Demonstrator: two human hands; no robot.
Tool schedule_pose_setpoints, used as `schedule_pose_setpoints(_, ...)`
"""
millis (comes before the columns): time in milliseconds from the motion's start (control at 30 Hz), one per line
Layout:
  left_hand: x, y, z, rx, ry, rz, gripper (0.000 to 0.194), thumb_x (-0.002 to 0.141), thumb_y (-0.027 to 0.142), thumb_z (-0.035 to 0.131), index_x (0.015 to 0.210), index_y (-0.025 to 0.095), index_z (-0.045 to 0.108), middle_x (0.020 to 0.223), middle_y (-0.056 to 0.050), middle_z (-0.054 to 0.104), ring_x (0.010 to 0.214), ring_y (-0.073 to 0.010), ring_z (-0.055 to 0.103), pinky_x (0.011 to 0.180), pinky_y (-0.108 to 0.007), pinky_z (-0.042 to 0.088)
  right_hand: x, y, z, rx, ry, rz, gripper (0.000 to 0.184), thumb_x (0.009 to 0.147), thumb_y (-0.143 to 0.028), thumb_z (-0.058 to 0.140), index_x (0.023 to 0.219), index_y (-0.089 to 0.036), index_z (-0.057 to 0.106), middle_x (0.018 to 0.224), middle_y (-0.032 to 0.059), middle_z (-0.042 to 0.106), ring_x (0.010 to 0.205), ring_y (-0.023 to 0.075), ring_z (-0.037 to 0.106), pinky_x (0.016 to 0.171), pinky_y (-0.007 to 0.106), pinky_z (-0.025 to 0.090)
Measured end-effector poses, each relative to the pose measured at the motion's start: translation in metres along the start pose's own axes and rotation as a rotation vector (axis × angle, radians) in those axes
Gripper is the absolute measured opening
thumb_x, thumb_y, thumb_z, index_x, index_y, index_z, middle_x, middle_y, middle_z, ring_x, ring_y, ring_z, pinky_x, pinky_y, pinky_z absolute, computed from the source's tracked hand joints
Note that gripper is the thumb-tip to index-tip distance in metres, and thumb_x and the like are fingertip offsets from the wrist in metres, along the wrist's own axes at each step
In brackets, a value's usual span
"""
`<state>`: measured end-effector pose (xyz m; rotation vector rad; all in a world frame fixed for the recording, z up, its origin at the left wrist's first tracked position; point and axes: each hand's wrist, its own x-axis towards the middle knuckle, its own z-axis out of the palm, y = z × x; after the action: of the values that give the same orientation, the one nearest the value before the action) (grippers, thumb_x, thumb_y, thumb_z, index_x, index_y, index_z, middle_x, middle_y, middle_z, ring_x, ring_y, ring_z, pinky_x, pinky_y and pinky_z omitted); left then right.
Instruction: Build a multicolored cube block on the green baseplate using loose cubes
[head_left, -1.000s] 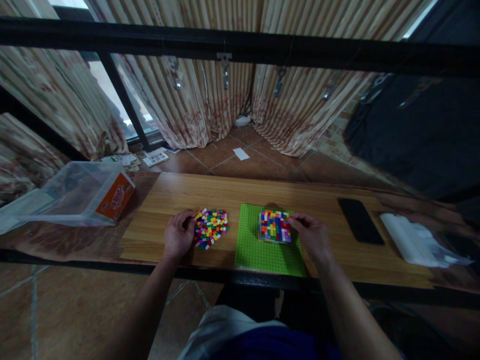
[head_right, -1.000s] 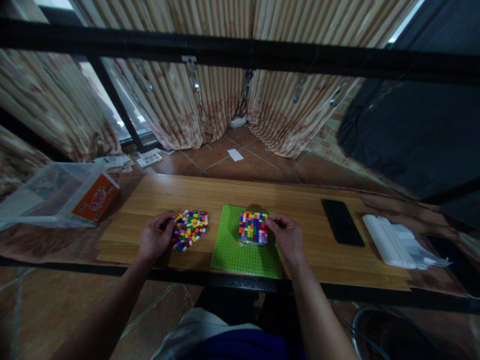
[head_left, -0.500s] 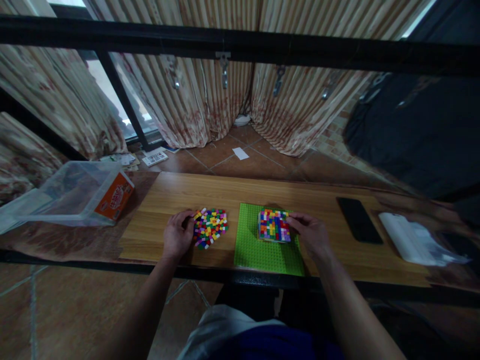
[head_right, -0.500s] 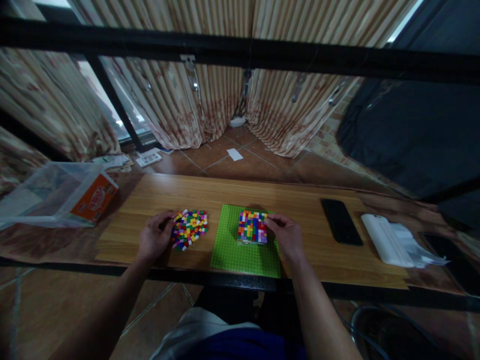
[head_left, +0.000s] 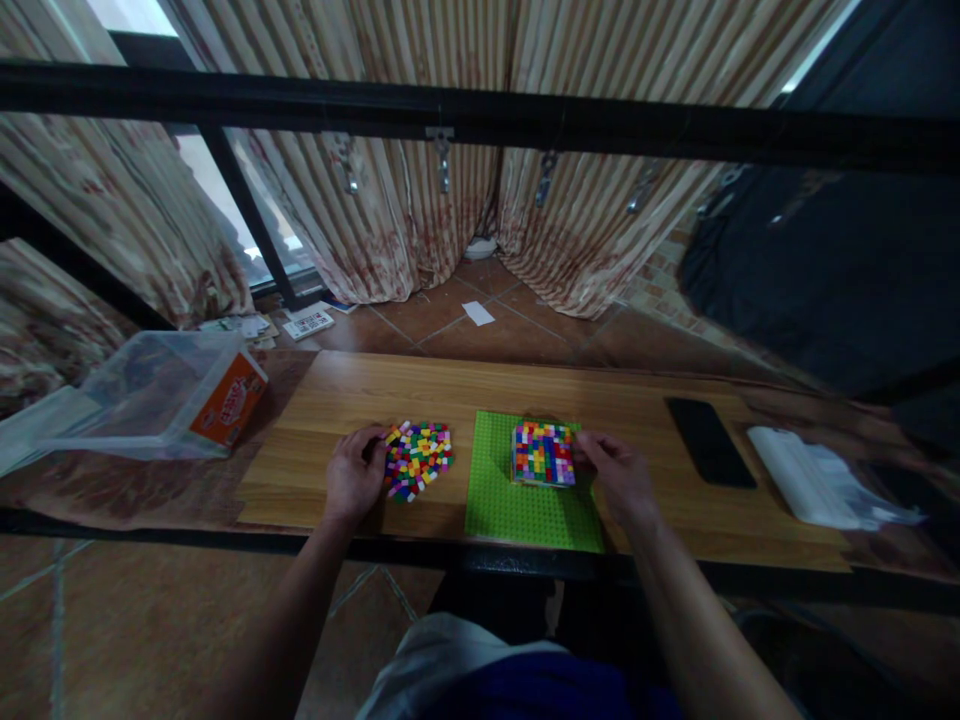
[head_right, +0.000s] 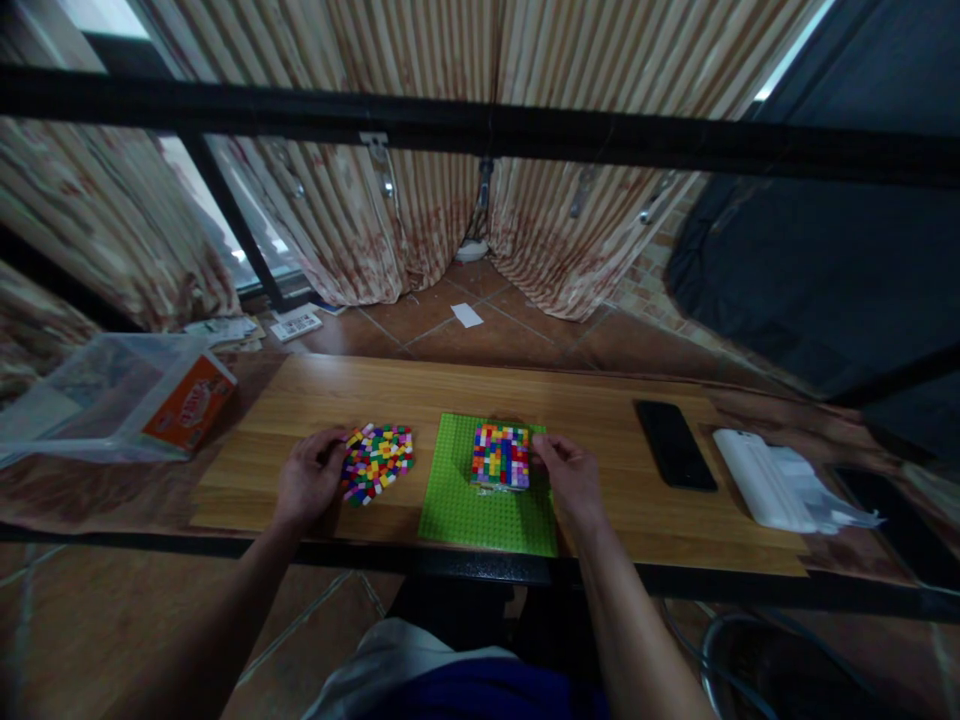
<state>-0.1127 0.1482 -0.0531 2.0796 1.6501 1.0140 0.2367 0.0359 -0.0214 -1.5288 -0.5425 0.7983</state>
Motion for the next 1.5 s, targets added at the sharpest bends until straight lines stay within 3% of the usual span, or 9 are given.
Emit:
schedule_pose_setpoints(167, 0.000, -0.001, 0.002, -0.003, 0.015, 0.011, 0.023, 0.085, 0.029, 0.052, 0.095, 0.019, 0.069, 0.100, -0.009, 0.074, 0.096, -0.0265, 0.065, 0.089, -0.041, 0.051, 0.003, 0.003, -0.006, -0.030, 0.097, -0.022, 0.048, 0.057, -0.062, 0.080, 0.071, -0.017, 0.072, 0.062, 0.0032, 0.069, 0.050, 0.0115, 0.056, 0.046, 0.023, 0.041)
schedule_pose_setpoints(400, -0.001, 0.001, 0.001, 0.002, 0.006, 0.009, 0.023, 0.086, 0.029, 0.051, 0.095, 0.019, 0.070, 0.101, -0.009, 0.074, 0.098, -0.0262, 0.065, 0.091, -0.041, 0.051, 0.002, 0.007, 0.009, -0.101, 0.012, -0.057, 0.045, 0.058, -0.058, 0.080, 0.073, -0.016, 0.073, 0.066, 0.0038, 0.071, 0.055, 0.0145, 0.060, 0.053, 0.026, 0.047)
schedule_pose_setpoints(733, 0.000, 0.002, 0.000, 0.003, -0.003, -0.004, 0.024, 0.085, 0.029, 0.051, 0.096, 0.019, 0.070, 0.100, -0.009, 0.073, 0.097, -0.0266, 0.065, 0.091, -0.041, 0.051, -0.005, 0.007, 0.016, -0.256, 0.082, -0.204, 0.044, 0.068, -0.058, 0.071, 0.080, -0.016, 0.073, 0.078, 0.0084, 0.075, 0.070, 0.0212, 0.066, 0.065, 0.033, 0.051)
schedule_pose_setpoints(900, 0.000, 0.003, -0.001, -0.008, -0.002, 0.013, 0.022, 0.085, 0.026, 0.051, 0.095, 0.019, 0.069, 0.103, -0.009, 0.073, 0.100, -0.0264, 0.065, 0.095, -0.043, 0.050, -0.010, 0.002, 0.013, -0.518, 0.099, -0.316, 0.042, 0.080, -0.054, 0.060, 0.086, -0.015, 0.073, 0.081, 0.0113, 0.074, 0.070, 0.0231, 0.066, 0.067, 0.035, 0.049)
schedule_pose_setpoints(1033, -0.001, 0.002, 0.001, -0.009, 0.000, 0.007, 0.021, 0.085, 0.026, 0.051, 0.095, 0.020, 0.069, 0.102, -0.009, 0.073, 0.100, -0.0260, 0.065, 0.094, -0.043, 0.050, -0.032, -0.008, 0.024, -0.613, 0.176, -0.520, 0.036, 0.089, -0.045, 0.052, 0.098, -0.016, 0.070, 0.092, 0.0127, 0.071, 0.077, 0.0227, 0.064, 0.074, 0.038, 0.050)
schedule_pose_setpoints(1100, -0.002, 0.002, 0.001, -0.010, 0.001, 0.002, 0.020, 0.086, 0.026, 0.051, 0.095, 0.020, 0.068, 0.101, -0.009, 0.073, 0.100, -0.0258, 0.065, 0.093, -0.042, 0.051, -0.051, -0.012, 0.039, -0.574, 0.106, -0.612, 0.029, 0.092, -0.040, 0.050, 0.099, -0.021, 0.070, 0.095, 0.0102, 0.070, 0.085, 0.0223, 0.064, 0.080, 0.038, 0.050)
schedule_pose_setpoints(1267, -0.003, 0.001, 0.002, -0.019, 0.006, 0.002, 0.020, 0.086, 0.025, 0.051, 0.095, 0.021, 0.068, 0.101, -0.008, 0.073, 0.101, -0.0249, 0.065, 0.093, -0.041, 0.051, -0.101, 0.002, 0.095, -0.573, -0.405, -0.718, 0.018, 0.093, -0.024, 0.052, 0.098, -0.026, 0.069, 0.094, 0.0047, 0.070, 0.089, 0.0202, 0.065, 0.082, 0.035, 0.052)
schedule_pose_setpoints(1367, -0.003, 0.003, 0.001, -0.026, 0.008, 0.009, 0.020, 0.086, 0.025, 0.051, 0.096, 0.021, 0.069, 0.101, -0.008, 0.073, 0.101, -0.0250, 0.065, 0.094, -0.042, 0.050, -0.119, 0.021, 0.126, -0.621, -0.503, -0.769, 0.015, 0.088, -0.019, 0.058, 0.097, -0.024, 0.070, 0.096, 0.0052, 0.069, 0.091, 0.0212, 0.063, 0.084, 0.035, 0.051)
schedule_pose_setpoints(1500, -0.004, 0.004, 0.000, -0.032, 0.014, 0.014, 0.021, 0.086, 0.023, 0.051, 0.096, 0.021, 0.069, 0.101, -0.008, 0.073, 0.100, -0.0248, 0.065, 0.094, -0.042, 0.050, -0.127, 0.038, 0.156, -0.715, -0.514, -0.852, 0.013, 0.082, -0.020, 0.068, 0.095, -0.021, 0.070, 0.097, 0.0076, 0.067, 0.091, 0.0239, 0.060, 0.084, 0.037, 0.049)
